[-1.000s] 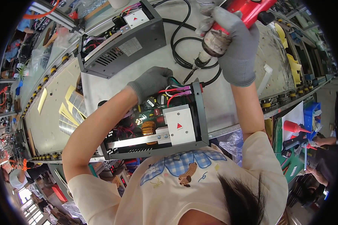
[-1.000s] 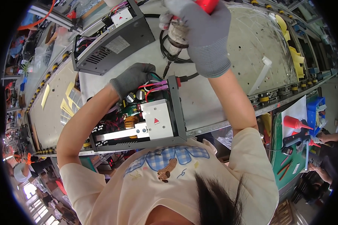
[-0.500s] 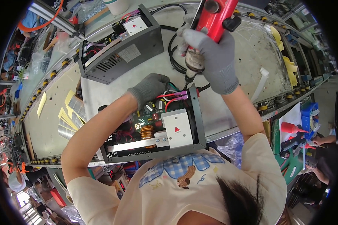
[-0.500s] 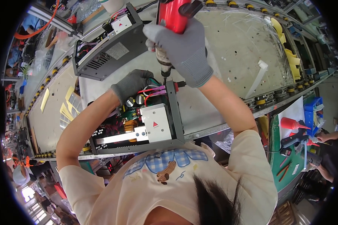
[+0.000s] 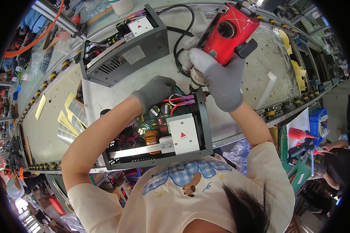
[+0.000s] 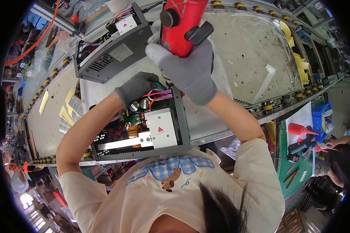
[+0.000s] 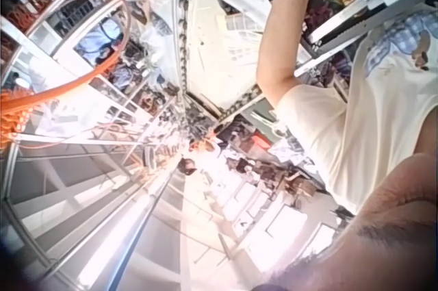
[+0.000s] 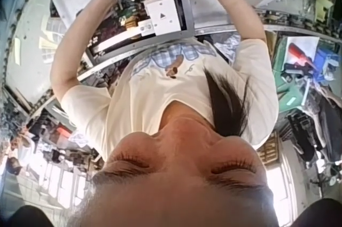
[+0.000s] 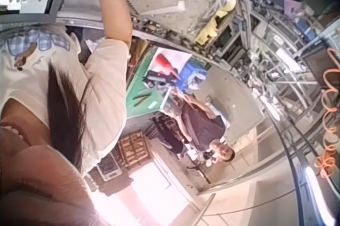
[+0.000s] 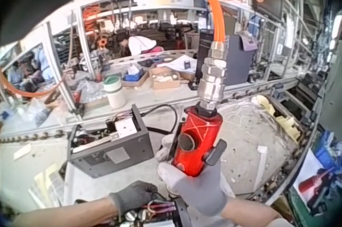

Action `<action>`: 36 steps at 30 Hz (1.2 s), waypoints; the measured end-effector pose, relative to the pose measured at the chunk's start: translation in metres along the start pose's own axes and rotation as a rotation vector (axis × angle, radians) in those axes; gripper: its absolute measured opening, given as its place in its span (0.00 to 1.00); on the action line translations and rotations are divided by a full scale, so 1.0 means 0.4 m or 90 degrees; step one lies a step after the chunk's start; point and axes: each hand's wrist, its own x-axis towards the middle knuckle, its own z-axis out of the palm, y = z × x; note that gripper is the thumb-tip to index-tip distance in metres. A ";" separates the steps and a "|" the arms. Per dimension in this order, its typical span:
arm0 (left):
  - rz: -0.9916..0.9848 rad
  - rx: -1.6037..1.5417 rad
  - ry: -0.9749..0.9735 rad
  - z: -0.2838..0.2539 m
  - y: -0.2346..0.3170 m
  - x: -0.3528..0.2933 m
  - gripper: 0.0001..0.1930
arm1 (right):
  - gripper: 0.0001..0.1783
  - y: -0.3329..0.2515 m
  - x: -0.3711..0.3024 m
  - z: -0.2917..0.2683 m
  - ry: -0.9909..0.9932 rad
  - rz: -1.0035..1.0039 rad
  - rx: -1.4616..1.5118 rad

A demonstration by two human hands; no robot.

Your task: Assembling electronic power inverters, including applying labels, using a hot glue gun, and securing components with a pneumatic screwdriver.

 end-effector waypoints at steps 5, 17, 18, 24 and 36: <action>0.116 0.350 0.002 -0.032 0.133 -0.079 0.11 | 0.13 -0.006 0.000 0.007 -0.042 -0.009 -0.111; 0.164 0.261 -0.044 -0.053 0.073 -0.069 0.14 | 0.14 0.020 0.020 0.049 -0.101 -0.040 -0.142; 0.166 0.261 -0.046 -0.052 0.060 -0.064 0.14 | 0.14 0.016 0.012 0.054 -0.099 -0.041 -0.143; 0.419 0.144 -0.010 -0.050 0.061 -0.056 0.14 | 0.20 0.008 -0.009 0.070 -0.173 -0.225 -0.321; 0.100 0.200 -0.082 -0.049 0.091 -0.077 0.14 | 0.11 0.048 0.067 0.030 -0.069 0.010 -0.128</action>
